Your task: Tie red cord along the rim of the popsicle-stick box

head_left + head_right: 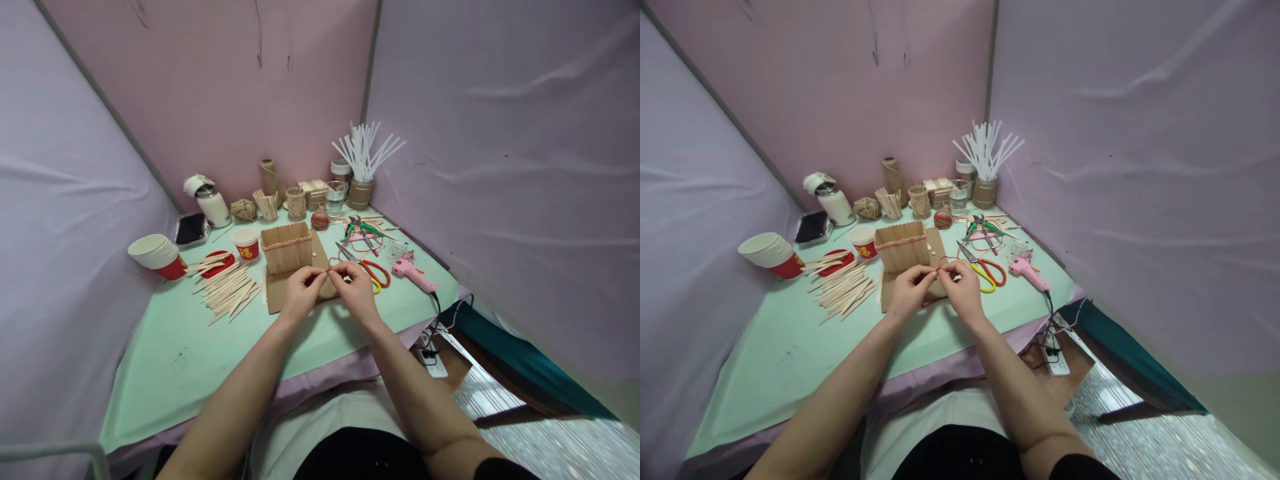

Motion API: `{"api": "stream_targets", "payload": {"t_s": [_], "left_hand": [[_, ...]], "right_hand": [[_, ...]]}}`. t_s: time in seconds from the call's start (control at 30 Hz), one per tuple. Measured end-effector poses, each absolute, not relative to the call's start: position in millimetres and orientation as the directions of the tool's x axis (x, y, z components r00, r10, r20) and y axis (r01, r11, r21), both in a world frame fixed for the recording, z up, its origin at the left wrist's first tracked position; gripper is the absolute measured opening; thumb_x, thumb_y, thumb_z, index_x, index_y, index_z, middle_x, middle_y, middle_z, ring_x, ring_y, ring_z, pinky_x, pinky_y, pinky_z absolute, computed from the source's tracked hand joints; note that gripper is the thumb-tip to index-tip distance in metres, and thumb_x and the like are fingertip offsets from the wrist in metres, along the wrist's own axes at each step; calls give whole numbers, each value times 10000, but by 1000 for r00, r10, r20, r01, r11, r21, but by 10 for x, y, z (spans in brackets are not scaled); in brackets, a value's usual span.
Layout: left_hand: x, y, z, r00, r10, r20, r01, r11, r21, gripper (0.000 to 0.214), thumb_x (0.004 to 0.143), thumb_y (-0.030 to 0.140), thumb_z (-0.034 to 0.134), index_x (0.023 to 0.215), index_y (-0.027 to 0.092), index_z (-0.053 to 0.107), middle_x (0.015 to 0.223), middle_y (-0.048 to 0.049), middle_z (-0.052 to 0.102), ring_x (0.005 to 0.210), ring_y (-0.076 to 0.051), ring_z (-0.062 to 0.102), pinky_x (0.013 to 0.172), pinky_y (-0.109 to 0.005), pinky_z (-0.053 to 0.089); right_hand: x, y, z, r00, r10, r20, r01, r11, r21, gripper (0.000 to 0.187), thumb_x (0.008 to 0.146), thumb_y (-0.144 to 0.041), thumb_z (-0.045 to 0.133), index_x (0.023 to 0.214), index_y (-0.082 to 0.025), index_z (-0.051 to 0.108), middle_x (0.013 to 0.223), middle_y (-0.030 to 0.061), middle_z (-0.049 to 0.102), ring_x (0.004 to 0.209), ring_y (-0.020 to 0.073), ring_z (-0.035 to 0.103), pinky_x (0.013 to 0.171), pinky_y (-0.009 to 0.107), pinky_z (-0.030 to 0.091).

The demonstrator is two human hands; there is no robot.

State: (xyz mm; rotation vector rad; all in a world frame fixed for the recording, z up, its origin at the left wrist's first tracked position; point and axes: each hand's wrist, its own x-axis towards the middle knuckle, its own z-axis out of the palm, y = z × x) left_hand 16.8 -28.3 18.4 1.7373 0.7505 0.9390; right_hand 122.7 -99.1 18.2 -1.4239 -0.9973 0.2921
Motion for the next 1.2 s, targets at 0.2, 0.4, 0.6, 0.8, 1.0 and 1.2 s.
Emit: {"api": "stream_targets", "payload": {"t_s": [0.2, 0.4, 0.6, 0.8, 1.0, 1.2], "left_hand": [[122, -120, 139, 784, 536, -315, -94, 603, 792, 126, 662, 187, 632, 632, 118, 531, 521, 47, 423, 400, -13, 289, 371, -139, 218], [84, -76, 158, 828, 365, -426, -53, 807, 589, 82, 700, 88, 529, 625, 102, 497, 518, 44, 398, 380, 1, 274, 349, -107, 212], [167, -182, 113, 654, 752, -79, -165, 243, 956, 157, 684, 260, 648, 689, 116, 587, 537, 41, 457, 432, -28, 339, 401, -154, 241], [175, -203, 104, 599, 796, 86, -6, -102, 995, 237, 695, 372, 630, 717, 136, 612, 666, -1, 573, 567, -84, 464, 523, -198, 344], [199, -266, 186, 634, 773, 39, 95, -127, 987, 208, 689, 341, 619, 671, 135, 594, 616, 1, 560, 563, -93, 463, 539, -209, 350], [209, -292, 203, 600, 799, 45, 136, -156, 978, 188, 689, 317, 605, 636, 136, 591, 588, 7, 558, 541, -94, 458, 532, -213, 348]], "right_hand": [[1190, -1001, 116, 387, 713, 585, 624, 264, -735, 80, 802, -233, 524, 787, -221, 601, 889, 51, 547, 829, 175, 527, 725, 316, 449], [1197, -997, 64, 252, 675, 693, 668, 398, -630, 96, 815, -192, 522, 849, -220, 607, 900, 53, 536, 865, 173, 524, 761, 325, 449], [1243, -964, 62, 464, 744, 481, 421, 293, -859, 90, 788, -296, 570, 801, -208, 580, 917, 44, 528, 788, 149, 525, 602, 258, 441], [1288, -956, 90, 493, 765, 414, 319, 283, -904, 136, 786, -312, 552, 721, -195, 573, 836, 29, 545, 809, 157, 525, 662, 265, 421], [1316, -918, -7, 646, 731, 222, 53, 247, -968, 159, 763, -335, 553, 697, -195, 519, 639, -22, 494, 596, 116, 449, 575, 251, 362], [1355, -888, 1, 647, 762, 21, -332, 307, -892, 251, 681, -394, 647, 685, -197, 492, 559, -57, 426, 506, 83, 383, 491, 224, 299]]}}
